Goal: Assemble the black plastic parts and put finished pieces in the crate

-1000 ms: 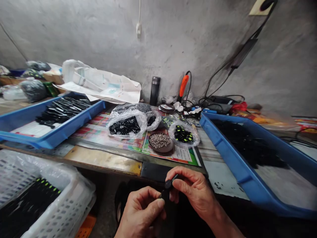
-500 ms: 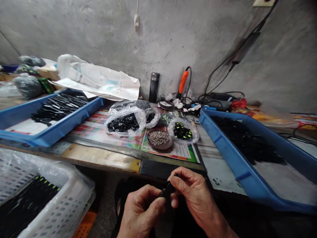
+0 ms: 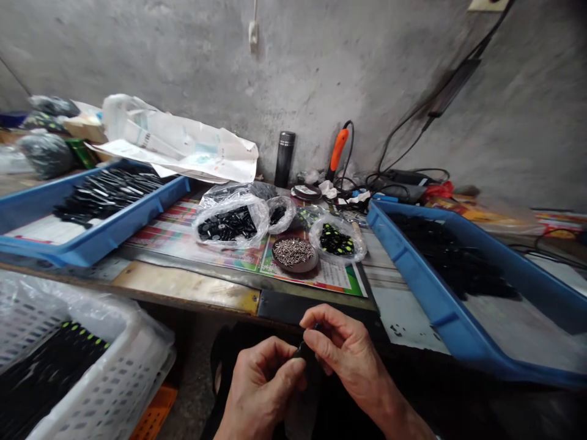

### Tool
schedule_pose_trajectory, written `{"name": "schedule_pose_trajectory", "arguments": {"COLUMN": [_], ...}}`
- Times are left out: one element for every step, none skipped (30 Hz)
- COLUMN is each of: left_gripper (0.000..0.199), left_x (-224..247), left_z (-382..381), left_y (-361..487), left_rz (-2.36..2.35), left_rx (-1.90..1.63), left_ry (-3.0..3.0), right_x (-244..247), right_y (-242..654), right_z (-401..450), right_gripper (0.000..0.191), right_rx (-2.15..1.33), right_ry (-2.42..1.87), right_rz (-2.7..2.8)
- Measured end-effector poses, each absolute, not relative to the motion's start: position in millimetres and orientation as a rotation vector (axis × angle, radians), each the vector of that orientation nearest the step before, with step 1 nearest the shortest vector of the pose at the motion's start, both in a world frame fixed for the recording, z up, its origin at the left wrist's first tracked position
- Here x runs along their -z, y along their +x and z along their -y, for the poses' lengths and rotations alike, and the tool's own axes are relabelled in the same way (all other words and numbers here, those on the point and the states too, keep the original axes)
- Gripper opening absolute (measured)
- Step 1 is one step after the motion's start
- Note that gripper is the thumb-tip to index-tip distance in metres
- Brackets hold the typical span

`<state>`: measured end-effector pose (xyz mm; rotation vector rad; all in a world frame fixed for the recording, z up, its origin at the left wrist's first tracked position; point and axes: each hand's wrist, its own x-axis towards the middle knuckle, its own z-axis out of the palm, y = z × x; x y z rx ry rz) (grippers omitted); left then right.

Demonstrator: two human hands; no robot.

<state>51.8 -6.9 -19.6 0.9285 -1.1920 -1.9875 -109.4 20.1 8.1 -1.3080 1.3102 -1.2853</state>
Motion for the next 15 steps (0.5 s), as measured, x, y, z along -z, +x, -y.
{"name": "schedule_pose_trajectory", "arguments": {"left_gripper": [0.047,0.048,0.048,0.049,0.049,0.05,0.05,0.051,0.051,0.052,0.052,0.053,0.053,0.054,0.055], "left_x": [18,17,15,15,14,14,14,15,16,18,20,22,25,27,28], "left_z": [7,6,6,5,5,4,3,3,2,2,2,2,2,2,3], "left_y": [52,51,51,51,51,50,50,49,48,47,45,43,42,40,38], "left_rz": [1.161,1.13,1.099,1.071,1.044,1.021,1.006,0.994,0.983,0.972,0.959,0.946,0.934,0.925,0.922], "left_rx": [2.015,2.04,2.061,2.081,2.097,2.11,2.118,2.128,2.134,2.137,2.137,2.135,2.131,2.128,2.125], "left_ry": [0.933,0.936,0.937,0.934,0.934,0.937,0.94,0.943,0.944,0.944,0.938,0.928,0.916,0.904,0.891], "right_x": [-8,-7,-6,-4,-3,-1,1,2,4,5,6,7,8,8,9], "right_y": [-110,-110,-109,-109,-107,-106,-104,-103,-102,-101,-100,-99,-98,-97,-97], "right_z": [-20,-20,-20,-20,-20,-21,-22,-23,-24,-25,-25,-26,-25,-25,-24], "right_gripper": [0.026,0.028,0.031,0.034,0.036,0.038,0.039,0.041,0.042,0.043,0.044,0.045,0.046,0.047,0.048], "right_rx": [1.283,1.277,1.266,1.262,1.272,1.287,1.303,1.313,1.317,1.316,1.313,1.312,1.314,1.321,1.334], "right_ry": [-1.33,-1.338,-1.333,-1.32,-1.301,-1.28,-1.262,-1.243,-1.224,-1.211,-1.201,-1.195,-1.189,-1.181,-1.169], "right_rz": [-1.314,-1.313,-1.303,-1.29,-1.282,-1.28,-1.279,-1.278,-1.278,-1.279,-1.28,-1.286,-1.295,-1.306,-1.316]}}
